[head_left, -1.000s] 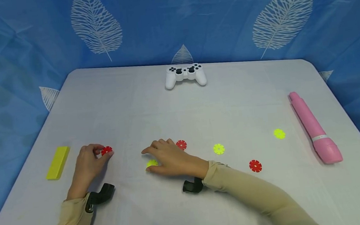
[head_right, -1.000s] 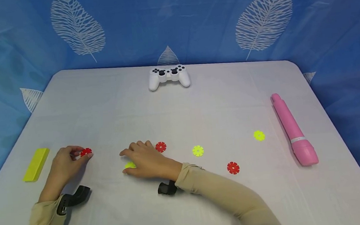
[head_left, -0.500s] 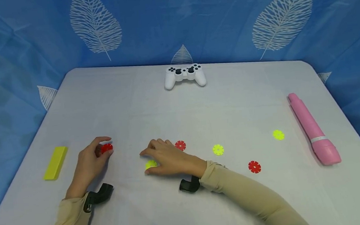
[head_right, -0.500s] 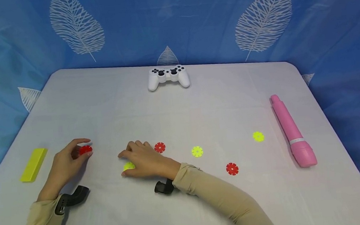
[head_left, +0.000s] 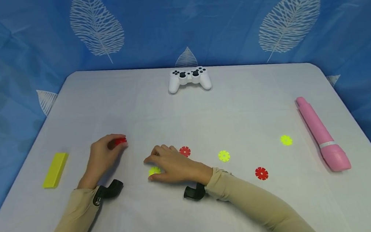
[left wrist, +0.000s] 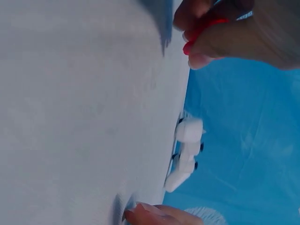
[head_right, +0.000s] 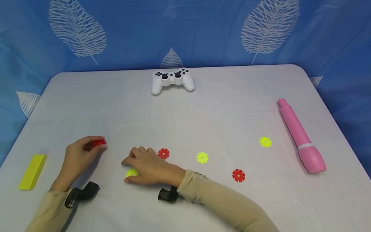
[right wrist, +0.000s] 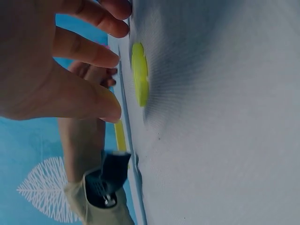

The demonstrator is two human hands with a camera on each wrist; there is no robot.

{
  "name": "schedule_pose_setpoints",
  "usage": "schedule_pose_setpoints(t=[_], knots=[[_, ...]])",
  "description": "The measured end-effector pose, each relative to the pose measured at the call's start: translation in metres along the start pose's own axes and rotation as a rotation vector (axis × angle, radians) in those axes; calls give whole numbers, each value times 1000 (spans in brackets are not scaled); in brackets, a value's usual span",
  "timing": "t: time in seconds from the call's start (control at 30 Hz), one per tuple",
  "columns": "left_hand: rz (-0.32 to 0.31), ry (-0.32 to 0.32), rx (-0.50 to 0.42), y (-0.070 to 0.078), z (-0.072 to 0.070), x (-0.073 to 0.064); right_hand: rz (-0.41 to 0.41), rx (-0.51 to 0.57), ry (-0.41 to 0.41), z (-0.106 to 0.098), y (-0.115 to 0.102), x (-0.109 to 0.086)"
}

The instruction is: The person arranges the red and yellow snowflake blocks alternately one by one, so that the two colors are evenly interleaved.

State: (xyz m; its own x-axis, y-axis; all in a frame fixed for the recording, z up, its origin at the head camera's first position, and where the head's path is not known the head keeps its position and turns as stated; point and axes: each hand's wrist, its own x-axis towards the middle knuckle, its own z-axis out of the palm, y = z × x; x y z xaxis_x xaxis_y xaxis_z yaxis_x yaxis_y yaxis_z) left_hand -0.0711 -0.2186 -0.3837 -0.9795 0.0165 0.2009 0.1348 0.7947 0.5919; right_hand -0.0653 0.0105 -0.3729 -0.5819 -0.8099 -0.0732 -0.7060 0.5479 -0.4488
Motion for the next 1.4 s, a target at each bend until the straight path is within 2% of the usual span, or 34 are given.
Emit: schedule_pose_setpoints(t=[0.27,0.43,0.63,0.8,0.93,1.1,1.4], knots=[[17,-64,-81,17,21,37,-19,-2,-15,-1,-1,0],[11,-93,-130,23,36,60,-25,-10,-19,0,-1,0],[-1,-140,-155,27,51,78,-35,-21,-9,2,0,0],[1,-176,-153,30,56,85,-44,-21,-6,4,2,-2],[39,-206,-128,32,57,87,-44,-20,-2,5,3,-4],[65,-250,-57,34,54,88,-48,-11,-1,4,4,-5],[41,-351,68,43,48,81,-43,-14,-1,5,5,-6]])
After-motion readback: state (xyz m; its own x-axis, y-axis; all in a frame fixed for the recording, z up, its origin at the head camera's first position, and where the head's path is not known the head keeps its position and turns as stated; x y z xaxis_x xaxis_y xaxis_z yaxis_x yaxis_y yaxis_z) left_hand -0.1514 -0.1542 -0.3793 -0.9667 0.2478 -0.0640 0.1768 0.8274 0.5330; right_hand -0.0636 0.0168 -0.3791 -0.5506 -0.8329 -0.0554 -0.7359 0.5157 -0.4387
